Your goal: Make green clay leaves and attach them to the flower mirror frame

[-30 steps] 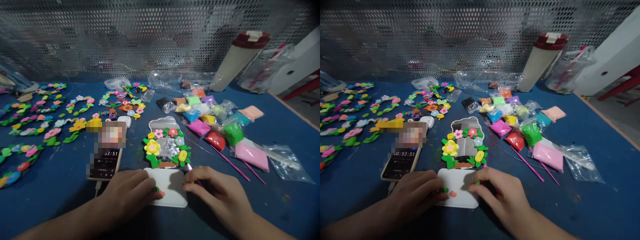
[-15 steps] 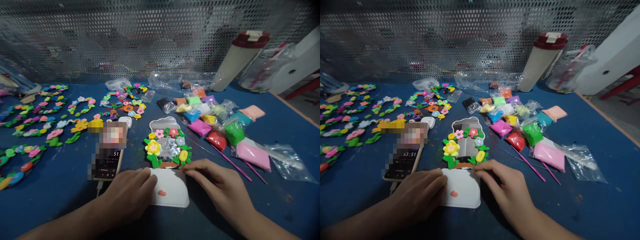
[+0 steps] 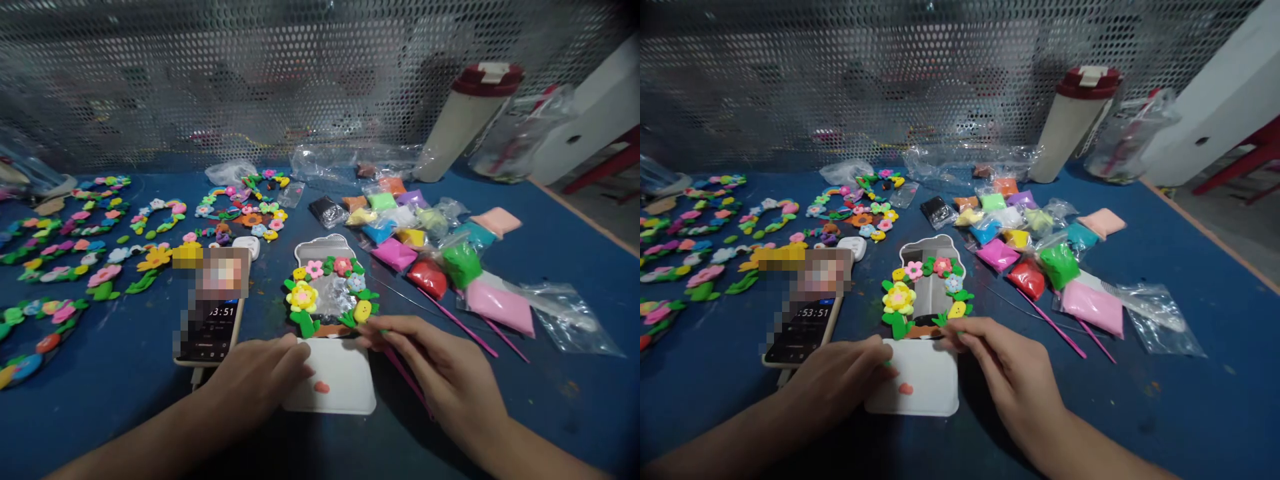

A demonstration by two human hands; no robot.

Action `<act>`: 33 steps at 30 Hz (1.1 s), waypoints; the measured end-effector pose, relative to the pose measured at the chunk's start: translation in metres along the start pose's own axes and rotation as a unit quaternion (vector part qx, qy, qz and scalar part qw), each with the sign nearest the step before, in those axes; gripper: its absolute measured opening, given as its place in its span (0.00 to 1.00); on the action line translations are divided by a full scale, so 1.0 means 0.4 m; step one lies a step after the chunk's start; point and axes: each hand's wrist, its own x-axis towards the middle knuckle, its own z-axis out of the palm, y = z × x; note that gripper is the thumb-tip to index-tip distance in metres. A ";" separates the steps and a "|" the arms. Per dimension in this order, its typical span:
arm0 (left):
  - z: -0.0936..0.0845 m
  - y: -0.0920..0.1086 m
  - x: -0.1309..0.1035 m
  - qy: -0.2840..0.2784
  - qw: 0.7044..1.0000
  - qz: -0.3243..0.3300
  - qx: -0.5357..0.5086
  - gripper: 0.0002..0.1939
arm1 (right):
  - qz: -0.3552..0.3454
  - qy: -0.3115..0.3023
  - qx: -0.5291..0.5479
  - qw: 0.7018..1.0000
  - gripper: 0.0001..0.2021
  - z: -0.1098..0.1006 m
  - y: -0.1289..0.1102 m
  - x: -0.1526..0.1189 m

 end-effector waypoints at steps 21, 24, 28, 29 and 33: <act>0.001 0.001 -0.001 0.057 0.997 0.023 0.047 0.17 | -0.019 -0.046 0.012 0.999 0.13 -0.004 0.004 0.001; -0.001 0.002 0.002 0.063 0.997 0.021 0.049 0.17 | -0.007 -0.045 0.023 0.999 0.12 -0.003 0.002 0.002; -0.007 0.002 0.009 0.070 0.996 0.013 0.048 0.19 | 0.040 -0.041 0.042 0.997 0.07 0.002 -0.005 0.003; -0.008 0.003 0.011 0.072 0.996 0.011 0.049 0.19 | 0.045 -0.038 0.047 0.997 0.06 0.003 -0.007 0.003; -0.009 0.005 0.011 0.080 0.995 0.006 0.052 0.19 | 0.017 -0.036 0.042 0.998 0.05 0.006 -0.011 0.006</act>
